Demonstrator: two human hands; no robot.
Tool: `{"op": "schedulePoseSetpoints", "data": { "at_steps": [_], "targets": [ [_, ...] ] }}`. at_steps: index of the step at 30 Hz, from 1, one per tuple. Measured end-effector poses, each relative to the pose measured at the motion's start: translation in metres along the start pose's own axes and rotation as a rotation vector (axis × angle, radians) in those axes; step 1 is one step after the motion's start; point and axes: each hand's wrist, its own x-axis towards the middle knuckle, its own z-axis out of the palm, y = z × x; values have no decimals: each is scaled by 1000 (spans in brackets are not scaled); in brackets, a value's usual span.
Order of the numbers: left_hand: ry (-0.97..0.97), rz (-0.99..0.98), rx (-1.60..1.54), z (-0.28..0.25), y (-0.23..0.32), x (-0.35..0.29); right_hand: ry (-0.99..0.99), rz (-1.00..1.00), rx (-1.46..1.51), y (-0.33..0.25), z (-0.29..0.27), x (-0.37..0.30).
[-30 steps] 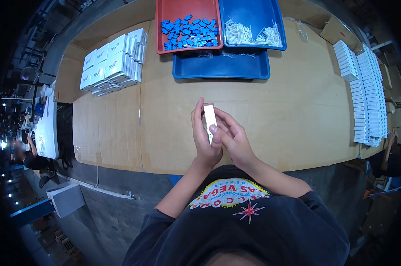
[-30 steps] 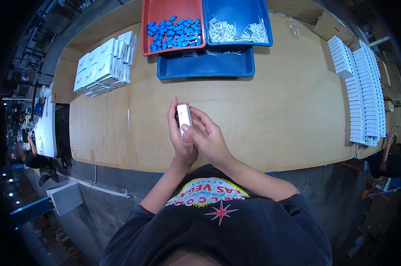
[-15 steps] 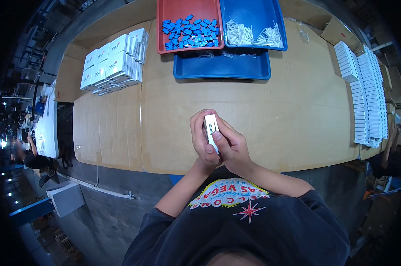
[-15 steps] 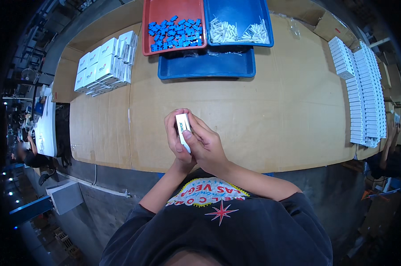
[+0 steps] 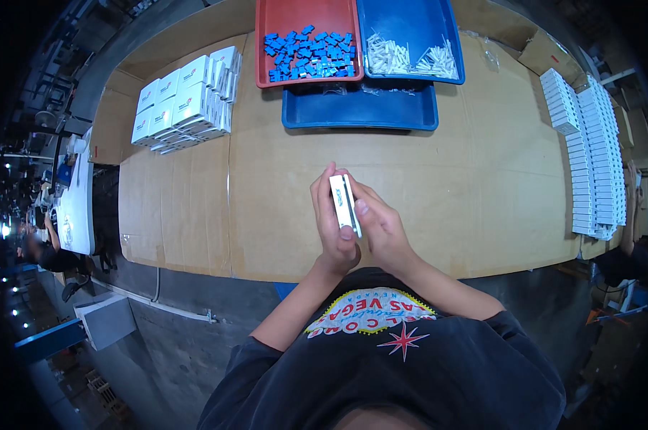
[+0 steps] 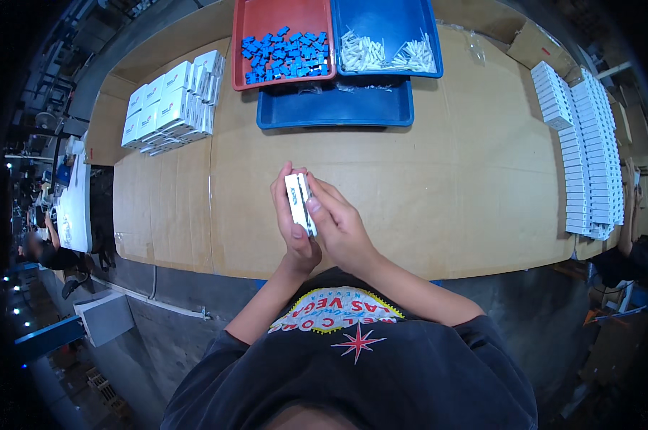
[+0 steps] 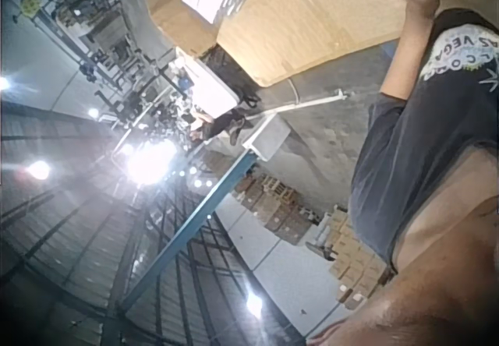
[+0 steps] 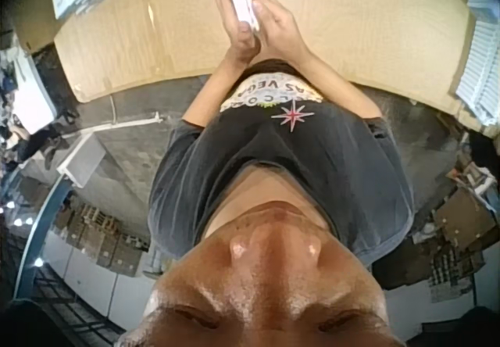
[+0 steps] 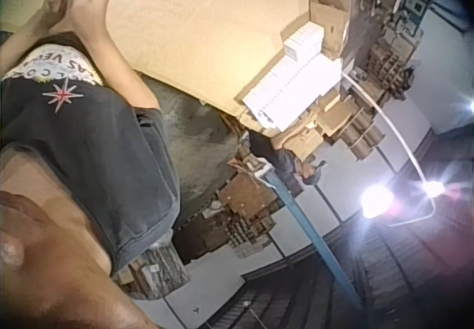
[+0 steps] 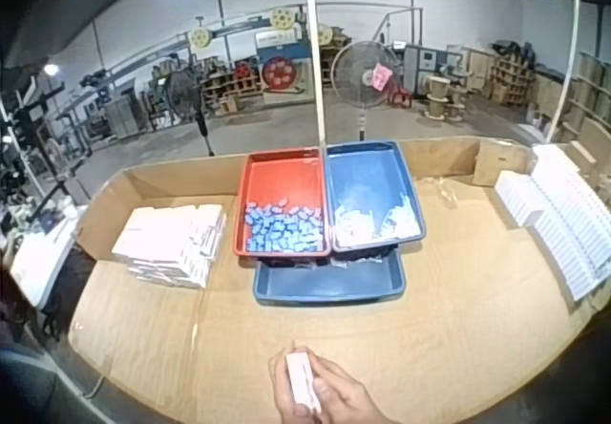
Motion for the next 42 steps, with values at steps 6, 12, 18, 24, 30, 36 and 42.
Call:
{"op": "schedulePoseSetpoints", "data": {
  "at_steps": [6,12,18,24,30,36,42],
  "targets": [
    [-148,-281,-243,-6,-10,-7,-122,198,3,-7,-29,7],
    [-88,-874,-672,-5,6,5,-183,-157,-702,-13,-49,10],
    [-111,-1041,-852,6,32,7,-300,-487,-786,5,-62,19],
    [-162,-1040,-829,-1,31,4,-218,-658,-684,9,-56,20],
    [-175,-1066,-811,-2,16,-3,-149,-558,-636,24,-55,18],
    [-180,-509,-404,14,17,-2,-43,-107,-60,28,-46,20],
    [62,-735,-573,-3,-1,4,-219,-161,-386,10,-50,16]
  ]
}}
